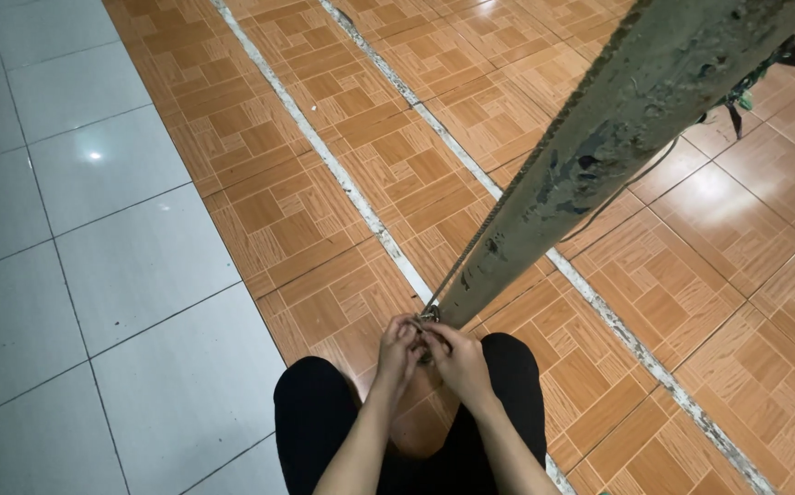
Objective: The person ties a badminton net to a metal pole using a blue string and a white rope. They wrap the string around the top of the pole and tie a knot, then wrap the rope around the lower part of the pole and tie another knot.
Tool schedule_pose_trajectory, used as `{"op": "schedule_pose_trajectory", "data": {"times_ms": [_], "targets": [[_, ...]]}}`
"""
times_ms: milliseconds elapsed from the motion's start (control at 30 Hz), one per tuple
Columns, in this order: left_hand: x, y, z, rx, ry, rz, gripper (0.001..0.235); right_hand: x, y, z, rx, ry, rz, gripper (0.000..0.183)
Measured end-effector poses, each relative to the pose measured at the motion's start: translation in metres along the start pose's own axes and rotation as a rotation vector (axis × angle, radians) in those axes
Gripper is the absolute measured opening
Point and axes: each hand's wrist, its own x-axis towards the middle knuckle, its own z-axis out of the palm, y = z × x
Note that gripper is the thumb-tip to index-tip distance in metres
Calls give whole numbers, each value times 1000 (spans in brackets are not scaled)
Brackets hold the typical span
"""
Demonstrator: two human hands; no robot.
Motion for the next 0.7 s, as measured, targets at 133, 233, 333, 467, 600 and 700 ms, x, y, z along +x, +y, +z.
{"op": "schedule_pose_trajectory", "data": {"times_ms": [133, 233, 333, 467, 600, 700], "targets": [[-22, 5, 14, 167, 76, 98, 18, -8, 20, -1, -32, -6, 49, 27], [-34, 2, 24, 373, 171, 252, 16, -11, 19, -10, -2, -26, 52, 33], [-49, 10, 35, 499, 238, 346, 13, -13, 11, -21, 31, -37, 80, 37], [-55, 20, 35, 781, 249, 615, 10, -9, 5, -32, 110, -11, 121, 38], [-64, 40, 36, 946, 169, 834, 12, -7, 0, -36, 134, 24, 98, 35], [-71, 55, 45, 988, 105, 896, 14, -7, -10, -37, 220, 62, 61, 33]]}}
